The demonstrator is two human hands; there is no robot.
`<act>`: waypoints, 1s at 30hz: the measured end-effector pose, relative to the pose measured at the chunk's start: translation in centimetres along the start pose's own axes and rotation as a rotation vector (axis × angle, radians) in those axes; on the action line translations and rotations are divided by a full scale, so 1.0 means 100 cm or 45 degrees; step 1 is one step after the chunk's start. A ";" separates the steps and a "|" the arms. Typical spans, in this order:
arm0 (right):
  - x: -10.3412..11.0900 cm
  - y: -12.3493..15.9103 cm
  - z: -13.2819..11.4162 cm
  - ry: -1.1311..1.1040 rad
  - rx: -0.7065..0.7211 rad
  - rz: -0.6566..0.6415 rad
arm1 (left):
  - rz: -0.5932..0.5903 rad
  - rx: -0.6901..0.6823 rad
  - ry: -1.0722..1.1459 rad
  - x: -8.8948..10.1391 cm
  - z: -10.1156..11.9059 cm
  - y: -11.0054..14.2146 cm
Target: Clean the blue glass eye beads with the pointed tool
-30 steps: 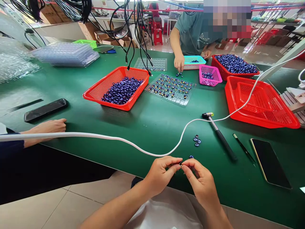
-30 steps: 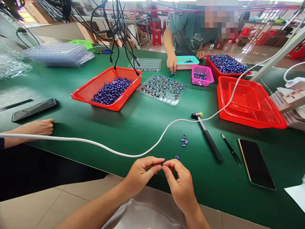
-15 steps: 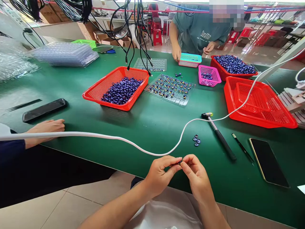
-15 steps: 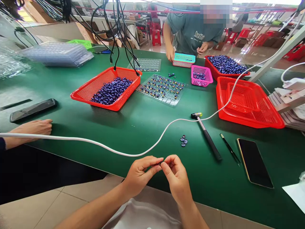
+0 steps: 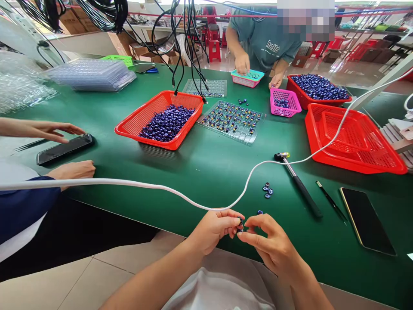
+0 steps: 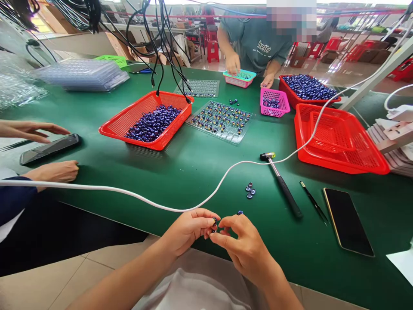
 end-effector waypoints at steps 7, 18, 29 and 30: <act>0.005 -0.003 -0.006 0.060 0.180 0.019 | -0.119 0.165 0.077 -0.004 -0.006 0.000; -0.010 0.004 -0.011 0.143 0.170 -0.039 | -0.155 0.182 0.054 -0.007 -0.010 -0.001; -0.005 -0.008 -0.024 0.347 0.423 0.065 | -0.089 0.131 0.061 -0.006 -0.016 -0.005; -0.004 -0.008 -0.024 0.338 0.409 0.111 | -0.083 0.106 0.058 -0.006 -0.015 -0.005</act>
Point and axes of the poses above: each hand's wrist, its own y-axis away from the middle knuckle, its own x-axis out of the back of the hand, z = x × y, the point moved 7 cm from there along -y, towards the middle knuckle, and after that the axes turned 8 degrees about y, right-handed, at the moved point
